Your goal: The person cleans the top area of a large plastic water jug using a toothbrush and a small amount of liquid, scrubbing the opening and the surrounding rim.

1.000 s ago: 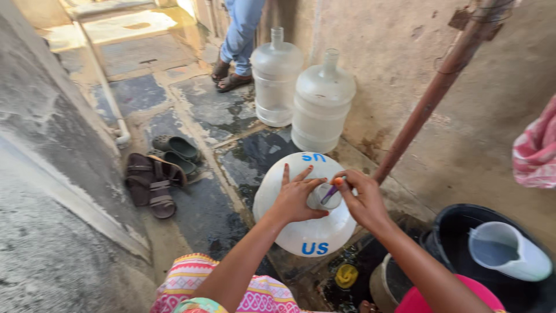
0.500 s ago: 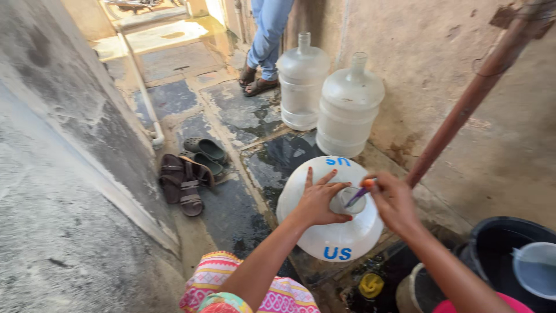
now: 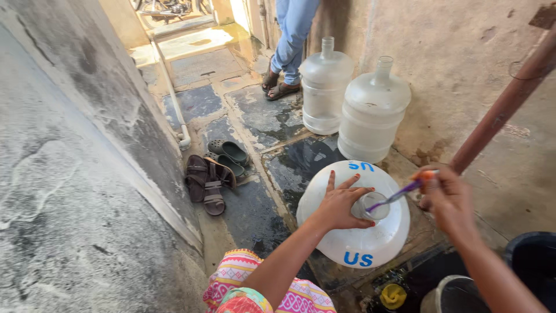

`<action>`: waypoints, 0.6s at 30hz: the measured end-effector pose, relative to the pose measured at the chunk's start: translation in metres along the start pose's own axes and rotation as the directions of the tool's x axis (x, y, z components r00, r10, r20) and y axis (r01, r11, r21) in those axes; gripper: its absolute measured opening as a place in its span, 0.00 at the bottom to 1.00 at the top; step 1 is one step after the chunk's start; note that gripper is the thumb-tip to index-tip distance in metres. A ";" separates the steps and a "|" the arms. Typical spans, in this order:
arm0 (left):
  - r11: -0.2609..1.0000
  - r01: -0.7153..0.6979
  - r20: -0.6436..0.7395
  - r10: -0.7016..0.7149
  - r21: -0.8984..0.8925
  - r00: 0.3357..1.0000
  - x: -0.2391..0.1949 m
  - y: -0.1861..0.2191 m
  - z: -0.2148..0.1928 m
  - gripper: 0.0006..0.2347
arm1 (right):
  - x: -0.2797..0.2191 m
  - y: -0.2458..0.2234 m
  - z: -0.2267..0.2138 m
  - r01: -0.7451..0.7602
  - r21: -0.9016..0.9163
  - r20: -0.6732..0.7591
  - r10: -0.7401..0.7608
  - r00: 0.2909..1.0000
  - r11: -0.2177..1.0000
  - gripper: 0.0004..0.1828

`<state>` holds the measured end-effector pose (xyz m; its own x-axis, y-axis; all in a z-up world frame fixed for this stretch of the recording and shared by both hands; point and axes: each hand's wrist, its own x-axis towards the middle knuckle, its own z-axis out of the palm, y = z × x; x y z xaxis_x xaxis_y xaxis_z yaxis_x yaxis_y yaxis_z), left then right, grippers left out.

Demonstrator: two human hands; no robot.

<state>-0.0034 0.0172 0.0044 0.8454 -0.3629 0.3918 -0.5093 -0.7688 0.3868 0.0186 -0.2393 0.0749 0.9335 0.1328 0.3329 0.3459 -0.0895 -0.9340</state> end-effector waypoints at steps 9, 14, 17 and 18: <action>1.000 0.024 0.005 -0.024 -0.010 1.000 0.000 0.009 0.002 0.37 | -0.014 -0.026 0.033 0.195 -0.252 0.138 -0.164 0.977 0.948 0.10; 1.000 -0.007 -0.040 0.006 -0.028 0.999 0.000 0.008 0.000 0.36 | -0.034 -0.085 0.002 0.306 -0.169 0.015 -0.308 0.951 0.937 0.11; 1.000 -0.023 -0.053 0.022 -0.005 0.998 0.001 0.011 0.002 0.36 | -0.050 -0.090 0.005 0.291 -0.368 -0.034 -0.326 0.945 0.883 0.10; 1.000 -0.026 -0.053 0.027 0.006 0.998 0.001 0.013 0.002 0.36 | -0.051 -0.087 0.013 0.304 -0.390 -0.029 -0.341 0.939 0.869 0.09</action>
<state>-0.0085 0.0059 0.0078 0.8218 -0.3548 0.4458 -0.5305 -0.7620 0.3715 -0.0608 -0.2259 0.1374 0.7616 0.1271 0.6354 0.6212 -0.4225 -0.6600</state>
